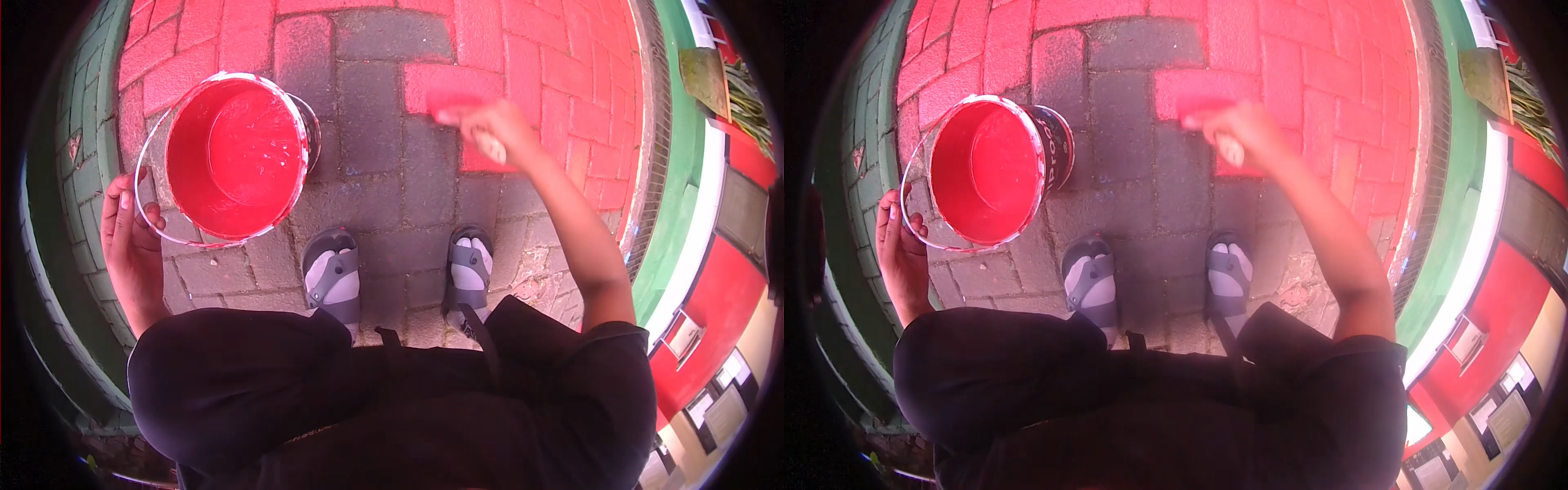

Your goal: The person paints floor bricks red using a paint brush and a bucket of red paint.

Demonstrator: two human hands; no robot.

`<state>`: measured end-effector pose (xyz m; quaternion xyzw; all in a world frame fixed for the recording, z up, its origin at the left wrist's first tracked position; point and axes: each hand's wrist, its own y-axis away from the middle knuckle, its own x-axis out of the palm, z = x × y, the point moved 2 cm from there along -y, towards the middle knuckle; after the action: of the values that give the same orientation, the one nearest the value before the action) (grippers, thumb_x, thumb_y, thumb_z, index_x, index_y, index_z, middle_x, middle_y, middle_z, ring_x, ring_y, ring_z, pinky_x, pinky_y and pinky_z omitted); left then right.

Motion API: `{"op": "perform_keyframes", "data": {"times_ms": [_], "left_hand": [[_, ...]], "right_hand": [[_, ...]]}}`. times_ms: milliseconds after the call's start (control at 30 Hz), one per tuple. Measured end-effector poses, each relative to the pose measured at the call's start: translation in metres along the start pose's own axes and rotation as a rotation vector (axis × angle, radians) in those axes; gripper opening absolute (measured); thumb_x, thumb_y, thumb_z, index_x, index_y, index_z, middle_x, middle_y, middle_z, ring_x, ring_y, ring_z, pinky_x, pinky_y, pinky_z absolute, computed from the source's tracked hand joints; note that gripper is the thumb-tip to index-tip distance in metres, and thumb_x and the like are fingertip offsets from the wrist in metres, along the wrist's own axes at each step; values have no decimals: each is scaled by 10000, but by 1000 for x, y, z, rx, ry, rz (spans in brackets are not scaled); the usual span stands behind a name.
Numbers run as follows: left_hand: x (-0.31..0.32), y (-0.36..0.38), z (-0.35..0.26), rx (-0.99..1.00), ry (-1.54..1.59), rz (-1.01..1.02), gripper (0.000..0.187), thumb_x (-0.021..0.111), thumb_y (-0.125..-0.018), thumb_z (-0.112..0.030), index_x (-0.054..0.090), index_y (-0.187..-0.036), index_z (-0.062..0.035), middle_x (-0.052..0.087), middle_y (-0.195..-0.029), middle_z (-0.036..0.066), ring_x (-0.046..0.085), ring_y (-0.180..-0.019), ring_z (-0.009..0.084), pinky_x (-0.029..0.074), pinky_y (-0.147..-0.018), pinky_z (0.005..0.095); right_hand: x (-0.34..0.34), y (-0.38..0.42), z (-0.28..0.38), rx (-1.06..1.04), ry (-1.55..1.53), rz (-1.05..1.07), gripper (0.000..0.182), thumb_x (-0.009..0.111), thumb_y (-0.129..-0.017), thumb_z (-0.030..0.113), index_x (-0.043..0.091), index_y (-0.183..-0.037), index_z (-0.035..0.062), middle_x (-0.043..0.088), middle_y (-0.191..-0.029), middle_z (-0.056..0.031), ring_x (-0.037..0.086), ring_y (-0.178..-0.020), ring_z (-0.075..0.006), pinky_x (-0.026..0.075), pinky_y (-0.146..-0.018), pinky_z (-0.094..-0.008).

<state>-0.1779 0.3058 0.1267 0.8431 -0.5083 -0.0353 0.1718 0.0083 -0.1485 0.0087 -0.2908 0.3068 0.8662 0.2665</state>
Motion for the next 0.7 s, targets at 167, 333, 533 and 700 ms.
{"op": "perform_keyframes", "data": {"times_ms": [167, 333, 533, 700], "left_hand": [[3, 2, -1, -13, -14, -45, 247, 507, -991, -152, 525, -1202, -24, 576, -1250, 126, 553, -743, 88, 454, -687, 201], [2, 2, 0, -13, 0, -64, 248, 512, -989, -152, 529, -1203, -30, 579, -1248, 124, 549, -753, 89, 450, -695, 202], [1, 4, -2, -9, -37, -100, 253, 505, -992, -163, 530, -1208, -34, 582, -1249, 115, 558, -765, 79, 452, -709, 199], [1, 3, 1, -46, -44, -124, 271, 508, -995, -174, 517, -1229, -38, 567, -1276, 108, 576, -755, 50, 461, -692, 170]], "right_hand": [[-29, 8, -21, 20, -454, 42, 190, 540, -762, -105, 507, -624, 21, 725, -824, -82, 691, -1007, -155, 549, -730, -309], [-94, -37, -55, 183, 105, -254, 294, 656, -808, 12, 428, -624, 46, 741, -972, -51, 663, -845, -89, 519, -750, -245], [-20, 15, -74, -49, -144, -166, 110, 580, -755, -60, 531, -670, -12, 722, -960, -161, 701, -1002, -230, 526, -770, -283], [-27, 35, -67, -107, -338, -31, 252, 658, -756, -7, 444, -624, 9, 733, -942, -142, 692, -854, -187, 506, -671, -297]]}}
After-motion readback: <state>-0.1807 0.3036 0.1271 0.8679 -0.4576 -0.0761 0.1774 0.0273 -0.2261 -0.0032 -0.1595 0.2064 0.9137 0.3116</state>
